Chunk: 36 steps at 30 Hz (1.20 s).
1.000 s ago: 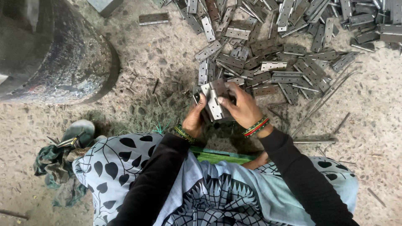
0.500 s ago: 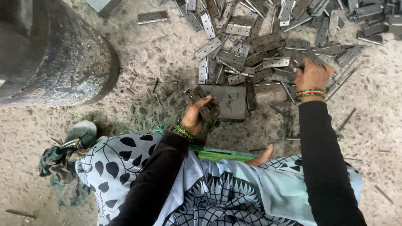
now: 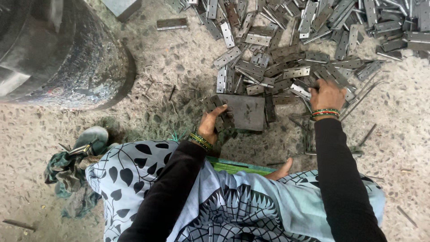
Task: The person sits on the floor and repeatedly picks up small metal plates and rods, inserts the rods into the plates, and places the assembled units into a nearby bucket. The person works continuously with a large pile of parts on the floor.
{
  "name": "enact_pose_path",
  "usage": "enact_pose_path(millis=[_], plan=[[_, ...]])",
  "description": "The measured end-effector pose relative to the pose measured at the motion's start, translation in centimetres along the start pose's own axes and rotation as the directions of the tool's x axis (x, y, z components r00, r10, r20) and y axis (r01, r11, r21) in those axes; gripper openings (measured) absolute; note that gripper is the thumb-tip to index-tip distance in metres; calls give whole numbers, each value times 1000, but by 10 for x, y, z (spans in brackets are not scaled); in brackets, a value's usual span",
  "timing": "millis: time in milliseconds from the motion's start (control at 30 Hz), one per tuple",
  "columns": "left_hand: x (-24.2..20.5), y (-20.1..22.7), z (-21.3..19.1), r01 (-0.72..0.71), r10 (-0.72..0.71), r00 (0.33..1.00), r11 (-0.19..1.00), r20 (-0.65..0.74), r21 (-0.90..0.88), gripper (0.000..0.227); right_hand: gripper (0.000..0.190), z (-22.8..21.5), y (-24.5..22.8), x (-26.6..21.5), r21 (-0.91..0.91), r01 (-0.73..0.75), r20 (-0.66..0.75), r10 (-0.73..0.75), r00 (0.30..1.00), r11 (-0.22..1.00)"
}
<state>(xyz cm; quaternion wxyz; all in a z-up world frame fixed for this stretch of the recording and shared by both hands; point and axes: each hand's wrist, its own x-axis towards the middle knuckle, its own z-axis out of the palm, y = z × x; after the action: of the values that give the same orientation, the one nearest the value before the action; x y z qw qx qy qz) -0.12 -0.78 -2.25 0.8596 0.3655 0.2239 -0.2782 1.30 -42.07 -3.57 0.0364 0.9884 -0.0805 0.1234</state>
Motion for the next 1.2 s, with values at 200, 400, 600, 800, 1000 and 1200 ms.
enact_pose_path(millis=[200, 400, 600, 800, 1000, 1200], plan=[[-2, -3, 1, 13, -12, 1000, 994, -7, 112, 67, 35, -60, -75, 8, 218, -211, 317, 136, 939, 953], [-7, -3, 3, 19, -12, 996, 996, 89, -87, 67, 50, -51, -121, -3, 592, 30, 332, -278, 901, 805], [-13, 4, 9, 17, -7, 997, 992, 80, -123, 31, 47, 36, 30, 39, -70, -217, 87, 223, 971, 974], [-11, 2, 10, 17, -11, 998, 996, 58, -88, 29, 55, 100, 120, 20, -3, -295, 116, 293, 949, 956], [-7, 4, 6, -8, 9, 999, 1000, 33, -19, 35, 37, 27, 22, 33, 130, -168, 83, 158, 984, 977], [-6, 2, 6, -3, 4, 1000, 999, -11, 43, 57, 55, -55, -131, 4, 589, -36, 402, -254, 880, 807]])
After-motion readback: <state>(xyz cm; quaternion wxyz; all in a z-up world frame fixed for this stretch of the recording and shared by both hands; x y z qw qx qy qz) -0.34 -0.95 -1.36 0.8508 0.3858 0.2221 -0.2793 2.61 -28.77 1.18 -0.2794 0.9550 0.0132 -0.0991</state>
